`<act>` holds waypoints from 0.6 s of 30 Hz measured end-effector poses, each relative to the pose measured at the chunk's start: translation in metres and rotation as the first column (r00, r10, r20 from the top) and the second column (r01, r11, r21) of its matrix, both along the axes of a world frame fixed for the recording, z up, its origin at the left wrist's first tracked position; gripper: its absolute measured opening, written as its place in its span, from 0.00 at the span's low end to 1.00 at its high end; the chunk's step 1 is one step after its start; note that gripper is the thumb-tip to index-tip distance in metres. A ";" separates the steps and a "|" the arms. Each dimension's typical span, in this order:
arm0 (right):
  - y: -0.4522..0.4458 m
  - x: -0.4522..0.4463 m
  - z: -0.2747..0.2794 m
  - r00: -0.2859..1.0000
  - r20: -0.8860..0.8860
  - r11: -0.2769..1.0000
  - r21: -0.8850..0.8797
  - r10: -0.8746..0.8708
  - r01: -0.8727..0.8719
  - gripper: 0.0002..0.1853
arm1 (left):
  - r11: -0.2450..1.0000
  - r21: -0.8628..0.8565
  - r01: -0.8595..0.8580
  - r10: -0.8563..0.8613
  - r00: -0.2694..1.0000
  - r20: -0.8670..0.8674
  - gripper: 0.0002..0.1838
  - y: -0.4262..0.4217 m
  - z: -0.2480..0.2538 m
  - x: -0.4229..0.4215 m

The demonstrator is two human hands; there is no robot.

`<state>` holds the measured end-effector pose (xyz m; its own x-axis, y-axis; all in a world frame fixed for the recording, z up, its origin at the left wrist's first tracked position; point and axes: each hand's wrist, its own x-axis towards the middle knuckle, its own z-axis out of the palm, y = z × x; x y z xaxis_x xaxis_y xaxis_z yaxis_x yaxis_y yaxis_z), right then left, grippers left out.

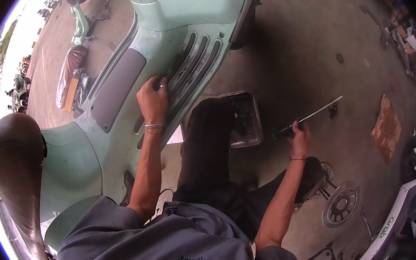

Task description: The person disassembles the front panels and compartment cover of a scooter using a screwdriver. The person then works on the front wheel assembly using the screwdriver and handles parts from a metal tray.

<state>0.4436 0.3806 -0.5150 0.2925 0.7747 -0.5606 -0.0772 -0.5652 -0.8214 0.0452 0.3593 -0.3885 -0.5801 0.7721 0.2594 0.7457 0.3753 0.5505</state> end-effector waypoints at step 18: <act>-0.105 -0.118 0.137 0.898 -0.207 0.885 0.354 0.389 -0.302 0.19 | 0.976 0.215 0.030 -0.209 0.404 0.891 0.14 -0.002 0.042 0.011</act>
